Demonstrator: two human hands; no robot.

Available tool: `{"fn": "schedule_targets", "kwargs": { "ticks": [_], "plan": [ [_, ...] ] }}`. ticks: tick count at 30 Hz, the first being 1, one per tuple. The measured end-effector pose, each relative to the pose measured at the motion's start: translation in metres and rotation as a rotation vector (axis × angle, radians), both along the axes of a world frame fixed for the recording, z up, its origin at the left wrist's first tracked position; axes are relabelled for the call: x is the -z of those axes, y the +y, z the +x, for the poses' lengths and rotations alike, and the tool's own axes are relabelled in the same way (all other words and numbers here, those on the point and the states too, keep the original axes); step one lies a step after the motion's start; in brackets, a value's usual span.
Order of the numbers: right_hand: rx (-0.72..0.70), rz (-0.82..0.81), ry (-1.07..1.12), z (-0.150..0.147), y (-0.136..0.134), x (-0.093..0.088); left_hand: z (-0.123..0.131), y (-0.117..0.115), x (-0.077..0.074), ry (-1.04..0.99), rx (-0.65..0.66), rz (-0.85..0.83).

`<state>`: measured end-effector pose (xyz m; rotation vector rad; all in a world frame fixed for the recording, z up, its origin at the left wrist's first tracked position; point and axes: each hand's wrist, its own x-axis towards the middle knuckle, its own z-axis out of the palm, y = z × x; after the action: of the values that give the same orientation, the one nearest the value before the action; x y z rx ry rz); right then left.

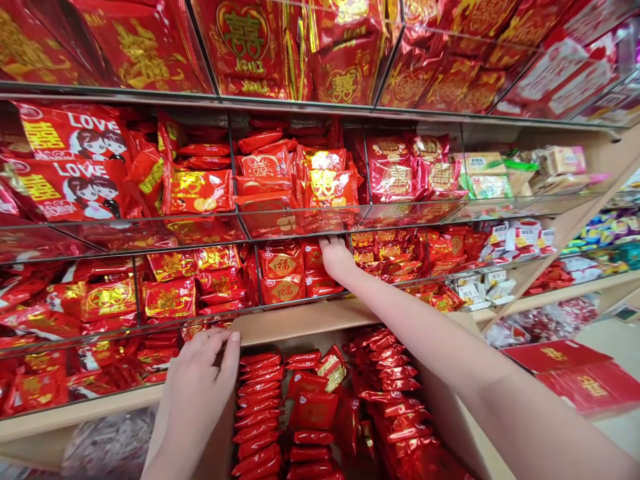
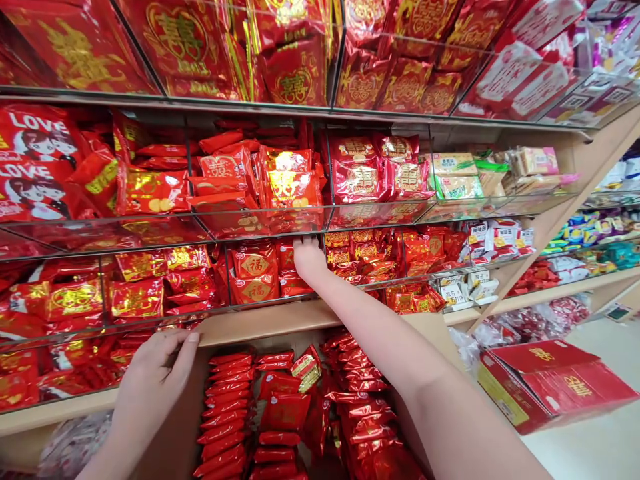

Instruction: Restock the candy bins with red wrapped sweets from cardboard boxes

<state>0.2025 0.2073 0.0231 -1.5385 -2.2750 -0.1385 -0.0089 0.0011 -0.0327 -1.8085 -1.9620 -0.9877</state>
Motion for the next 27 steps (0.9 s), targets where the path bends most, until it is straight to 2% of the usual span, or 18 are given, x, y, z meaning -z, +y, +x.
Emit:
{"fn": "schedule_targets", "kwargs": {
  "ticks": [5, 14, 23, 27],
  "plan": [
    [-0.165, -0.027, -0.113, -0.001, 0.010, 0.000, 0.002, 0.001, 0.000, 0.020, -0.032, -0.008],
    [-0.214, -0.092, -0.196, 0.001, 0.023, -0.011, 0.002, 0.001, 0.001, 0.033, -0.033, -0.004],
    [-0.218, 0.006, -0.169, 0.009, 0.010, -0.015, 0.003, -0.001, -0.002, 0.023, -0.019, -0.008],
    [-0.218, 0.106, -0.127, 0.017, -0.016, -0.021, 0.003, -0.002, -0.002, 0.009, -0.012, -0.008]
  ]
}}
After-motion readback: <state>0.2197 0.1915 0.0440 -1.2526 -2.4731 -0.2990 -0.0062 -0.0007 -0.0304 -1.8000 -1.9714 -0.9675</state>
